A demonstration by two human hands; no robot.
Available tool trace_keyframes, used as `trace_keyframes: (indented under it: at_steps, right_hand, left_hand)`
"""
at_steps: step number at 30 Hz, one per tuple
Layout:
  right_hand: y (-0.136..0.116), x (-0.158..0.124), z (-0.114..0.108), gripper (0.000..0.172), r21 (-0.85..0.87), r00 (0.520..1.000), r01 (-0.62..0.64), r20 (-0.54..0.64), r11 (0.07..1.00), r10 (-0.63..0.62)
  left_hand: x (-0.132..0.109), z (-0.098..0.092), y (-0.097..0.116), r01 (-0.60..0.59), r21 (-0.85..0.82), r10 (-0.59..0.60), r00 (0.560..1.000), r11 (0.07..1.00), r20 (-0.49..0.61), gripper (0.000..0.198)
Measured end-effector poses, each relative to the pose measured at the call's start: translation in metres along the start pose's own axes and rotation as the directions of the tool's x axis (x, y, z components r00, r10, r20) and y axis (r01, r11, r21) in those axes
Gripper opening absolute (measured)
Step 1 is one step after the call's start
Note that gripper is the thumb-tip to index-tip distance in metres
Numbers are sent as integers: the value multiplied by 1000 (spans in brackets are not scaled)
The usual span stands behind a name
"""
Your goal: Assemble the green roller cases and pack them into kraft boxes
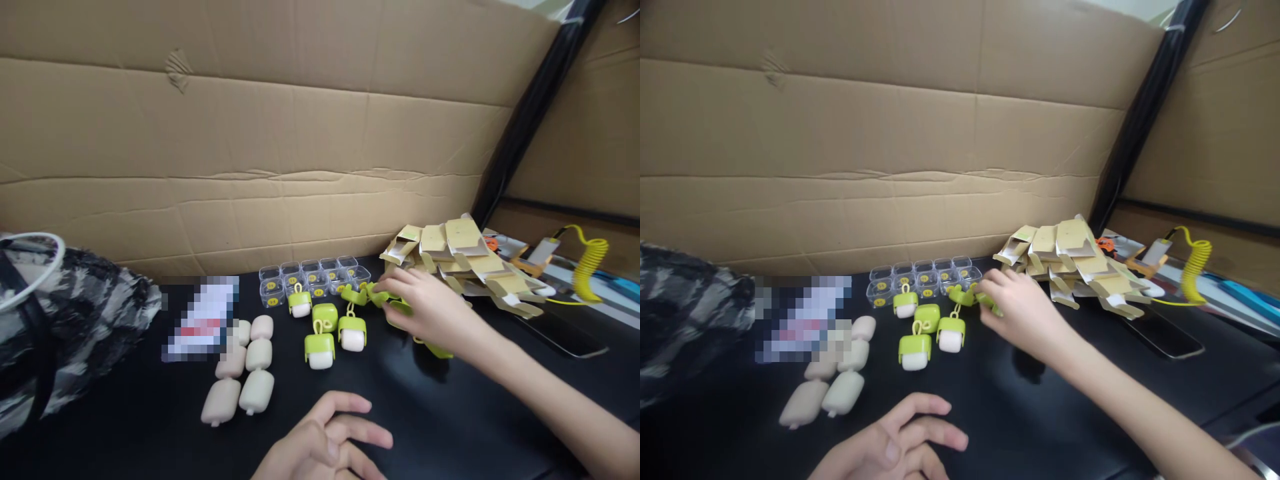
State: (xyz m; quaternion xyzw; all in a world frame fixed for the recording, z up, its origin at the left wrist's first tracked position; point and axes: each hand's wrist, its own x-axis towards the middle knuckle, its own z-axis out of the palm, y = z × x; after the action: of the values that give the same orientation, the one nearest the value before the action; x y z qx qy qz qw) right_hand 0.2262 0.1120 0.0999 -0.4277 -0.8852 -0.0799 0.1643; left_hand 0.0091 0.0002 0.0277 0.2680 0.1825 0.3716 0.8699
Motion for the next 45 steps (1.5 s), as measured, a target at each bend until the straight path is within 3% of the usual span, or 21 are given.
trace_keyframes:
  at_steps: [3, 7, 11, 16, 18, 20, 24, 26, 28, 31, 34, 36, 39, 42, 45]
  right_hand:
    - [22, 0, 2, 28, -70, 994, -92, 51, 993, 96]
    - [24, -4, 14, 46, -138, 983, -141, 97, 980, 155]
    - [16, -5, 14, 42, -167, 983, -158, 68, 973, 171]
    - [16, -5, -1, 22, -107, 987, -163, -8, 981, 163]
    - [10, -6, -9, 14, -20, 990, -135, -31, 991, 134]
    - [-2, -10, -15, 11, 192, 997, -57, -36, 980, 65]
    - [-38, -22, -16, 13, 641, 996, 21, 56, 767, -74]
    - [-53, -28, -11, 15, 736, 985, 9, 109, 677, -131]
    - [-61, -31, -6, 11, 779, 971, 10, 144, 628, -194]
    - [-65, -26, -4, 11, 740, 973, 9, 149, 672, -177]
    - [-69, -9, -6, 10, 578, 984, 146, -4, 803, -177]
    - [-75, 6, -5, 12, 426, 934, 344, -62, 837, -352]
    - [-89, 27, 5, 23, 200, 801, 591, -29, 781, -598]
    - [-102, 41, 18, 34, 41, 695, 719, -19, 694, -719]
    - [-107, 50, 25, 36, 19, 609, 793, -17, 609, -793]
  left_hand:
    - [0, -2, -2, -13, 18, 12, 1000, 1000, 25, 38]
    - [2, -1, -2, -13, 14, 12, 999, 1000, 33, 36]
    - [2, 1, -1, -9, 4, 9, 1000, 1000, 19, 35]
    - [1, 3, 0, 7, -23, -7, 1000, 1000, 18, 33]
    - [0, 3, 0, 12, -39, -11, 1000, 999, 17, 34]
    - [1, 3, -1, 18, -35, -18, 1000, 999, 3, 40]
    - [2, 8, -2, -17, 41, 22, 994, 999, -103, 74]
    - [3, 11, -3, -32, 84, 43, 989, 996, -141, 84]
    - [4, 13, -3, -27, 116, 44, 987, 993, -152, 77]
    - [4, 11, -5, -50, 99, 62, 989, 994, -131, 60]
    - [3, 8, -8, -98, 78, 105, 990, 992, -97, 50]
    - [3, 6, -12, -110, 142, 129, 983, 984, -128, 40]
    - [5, 0, -18, -89, 192, 117, 983, 977, -139, 30]
    - [9, -8, -22, -68, 120, 77, 994, 990, -73, 33]
    - [11, -12, -22, -41, 143, 50, 997, 989, -58, 42]
